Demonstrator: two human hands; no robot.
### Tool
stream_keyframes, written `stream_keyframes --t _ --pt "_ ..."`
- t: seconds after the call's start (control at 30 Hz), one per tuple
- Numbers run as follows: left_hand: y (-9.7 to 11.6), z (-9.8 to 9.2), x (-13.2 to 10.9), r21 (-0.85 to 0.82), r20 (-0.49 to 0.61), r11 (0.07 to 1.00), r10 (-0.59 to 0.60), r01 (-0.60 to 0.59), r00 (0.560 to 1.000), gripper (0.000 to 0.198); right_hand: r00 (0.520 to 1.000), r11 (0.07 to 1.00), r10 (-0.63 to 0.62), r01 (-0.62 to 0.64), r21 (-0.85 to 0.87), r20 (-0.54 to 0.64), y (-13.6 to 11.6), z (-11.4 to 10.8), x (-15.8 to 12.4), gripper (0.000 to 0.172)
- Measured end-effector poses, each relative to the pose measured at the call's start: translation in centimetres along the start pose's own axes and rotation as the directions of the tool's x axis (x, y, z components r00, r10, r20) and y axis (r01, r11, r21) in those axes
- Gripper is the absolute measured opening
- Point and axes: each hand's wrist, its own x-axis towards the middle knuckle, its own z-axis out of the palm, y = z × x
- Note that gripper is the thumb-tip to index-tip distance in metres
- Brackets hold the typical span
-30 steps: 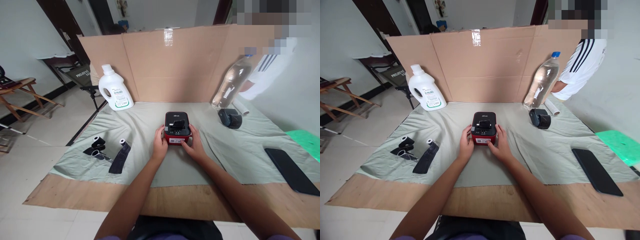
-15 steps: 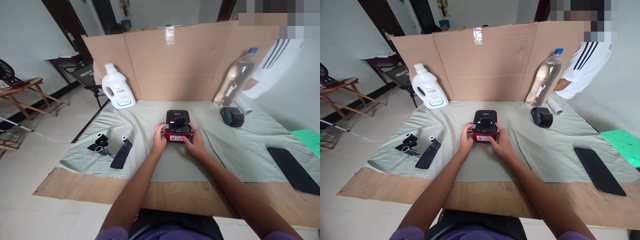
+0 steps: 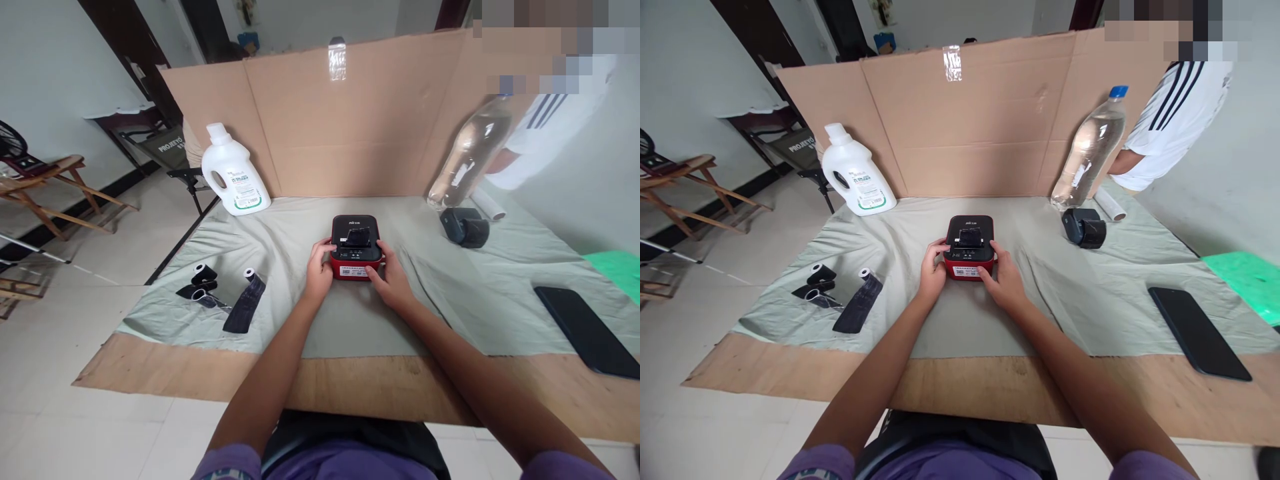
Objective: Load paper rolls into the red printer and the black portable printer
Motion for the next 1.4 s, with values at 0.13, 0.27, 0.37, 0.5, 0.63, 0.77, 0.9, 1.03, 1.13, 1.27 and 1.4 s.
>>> stream_keyframes --t 0.13,0.27,0.37,0.5,0.63,0.77,0.9,1.03,1.13,1.27,1.4 --pt "-0.7 0.1 0.6 -0.050 0.008 0.998 -0.036 0.036 0.999 0.042 1.000 1.000 0.005 -0.005 -0.001 -0.001 -0.3 -0.1 0.0 0.068" --pt "-1.5 0.1 1.8 -0.026 0.019 1.000 0.011 -0.011 1.000 0.027 1.000 1.000 0.007 -0.006 -0.030 0.015 -0.7 -0.3 0.2 0.068" --pt "-1.8 0.1 2.5 -0.011 0.016 0.999 0.034 -0.034 0.999 0.021 1.000 0.999 0.000 0.000 -0.039 0.012 -0.7 -0.4 0.3 0.069" --pt "-1.8 0.1 2.3 -0.025 0.028 0.998 0.052 -0.052 0.998 0.022 1.000 1.000 -0.002 0.003 -0.032 0.004 -0.8 -0.2 0.3 0.071" --pt "-1.5 -0.2 1.8 -0.036 0.039 0.996 0.079 -0.077 0.996 0.031 0.999 0.999 -0.023 0.022 -0.024 -0.030 -0.7 0.2 0.2 0.072" --pt "-1.4 -0.6 1.7 -0.108 0.065 0.989 0.105 -0.098 0.992 0.039 0.997 0.998 -0.066 0.066 -0.006 -0.030 0.1 0.1 0.4 0.074" --pt "-1.8 -0.9 1.7 -0.151 0.101 0.986 0.092 -0.076 0.991 0.046 0.989 0.988 -0.148 0.147 -0.048 -0.024 0.5 -1.0 1.9 0.070" --pt "-2.0 -0.9 1.6 -0.150 0.118 0.986 0.091 -0.073 0.989 0.050 0.998 0.998 -0.055 0.055 -0.004 -0.015 -0.8 -2.5 5.7 0.067" --pt "-1.8 -0.9 1.6 -0.159 0.110 0.984 0.105 -0.086 0.988 0.048 0.997 0.999 0.054 -0.055 0.003 0.056 -2.6 -3.5 9.1 0.065" --pt "-1.5 -1.0 1.6 -0.154 0.116 0.985 0.099 -0.081 0.988 0.050 0.988 0.988 0.146 -0.143 -0.064 0.049 -5.4 -4.4 11.7 0.062" --pt "-1.4 -1.1 1.7 -0.165 0.124 0.984 0.082 -0.061 0.989 0.051 0.998 0.960 0.035 -0.049 -0.275 -0.056 -7.8 -4.9 11.6 0.046"
